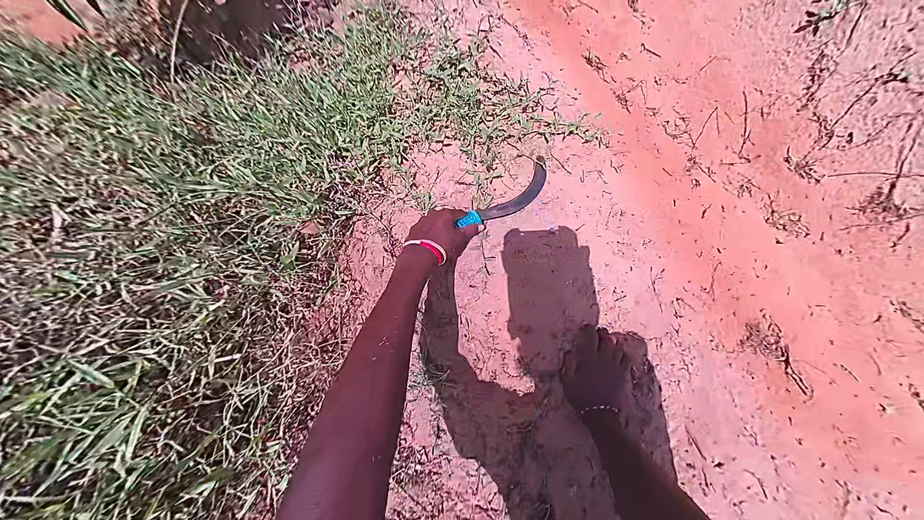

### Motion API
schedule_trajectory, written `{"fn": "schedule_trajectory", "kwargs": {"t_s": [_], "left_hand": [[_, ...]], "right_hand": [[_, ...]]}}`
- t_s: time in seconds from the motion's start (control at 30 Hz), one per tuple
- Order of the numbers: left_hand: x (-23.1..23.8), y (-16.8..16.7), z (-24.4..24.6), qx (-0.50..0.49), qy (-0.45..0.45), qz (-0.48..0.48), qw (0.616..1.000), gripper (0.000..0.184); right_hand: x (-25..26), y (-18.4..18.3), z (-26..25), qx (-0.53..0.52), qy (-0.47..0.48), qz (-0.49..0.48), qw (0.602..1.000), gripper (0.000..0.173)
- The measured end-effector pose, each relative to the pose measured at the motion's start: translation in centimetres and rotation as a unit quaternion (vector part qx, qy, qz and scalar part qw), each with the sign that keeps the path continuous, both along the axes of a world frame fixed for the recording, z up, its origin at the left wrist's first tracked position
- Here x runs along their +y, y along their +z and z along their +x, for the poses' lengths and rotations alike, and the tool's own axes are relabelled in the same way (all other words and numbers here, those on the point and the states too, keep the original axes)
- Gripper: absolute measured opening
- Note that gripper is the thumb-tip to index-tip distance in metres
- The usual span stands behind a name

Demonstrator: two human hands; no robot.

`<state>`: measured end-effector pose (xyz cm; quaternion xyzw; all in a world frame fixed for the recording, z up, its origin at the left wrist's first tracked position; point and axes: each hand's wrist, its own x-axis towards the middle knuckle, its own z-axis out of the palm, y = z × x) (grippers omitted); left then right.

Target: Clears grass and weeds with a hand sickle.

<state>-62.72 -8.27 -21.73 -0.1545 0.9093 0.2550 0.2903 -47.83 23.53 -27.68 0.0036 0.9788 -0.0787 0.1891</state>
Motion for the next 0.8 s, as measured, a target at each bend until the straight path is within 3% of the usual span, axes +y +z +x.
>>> {"fn": "schedule_trajectory", "kwargs": {"t_s": [0.1,0.23,0.33,0.43,0.6,0.7,0.8], "left_hand": [[-0.5,0.5,-0.8,-0.021,0.030,-0.022,0.999,0.050],[0.8,0.2,2.1,-0.017,0.075,-0.054,0.996,0.052],[2.8,-0.5,8.6,-0.018,0.139,-0.024,0.990,0.056],[6.2,0.8,17.8,-0.032,0.190,-0.009,0.981,0.058],[9.0,2.5,28.3,-0.080,0.215,-0.085,0.970,0.059],[8.7,2.7,28.6,-0.023,0.161,-0.090,0.983,0.058],[9.1,3.3,23.5,-0.004,0.096,-0.054,0.994,0.057]], "right_hand": [[-0.1,0.1,0.0,-0.006,-0.001,-0.002,1.000,0.062],[-0.2,-0.1,0.0,0.003,0.006,0.001,1.000,0.063],[0.1,0.0,0.0,-0.001,0.012,0.014,1.000,0.062],[0.0,-0.5,0.2,0.023,0.010,-0.007,1.000,0.060],[0.3,-0.9,0.7,0.040,-0.001,-0.026,0.999,0.061],[0.2,-1.1,0.6,0.050,0.001,-0.038,0.998,0.060],[0.2,-1.1,0.5,0.051,0.003,-0.030,0.998,0.060]]}}
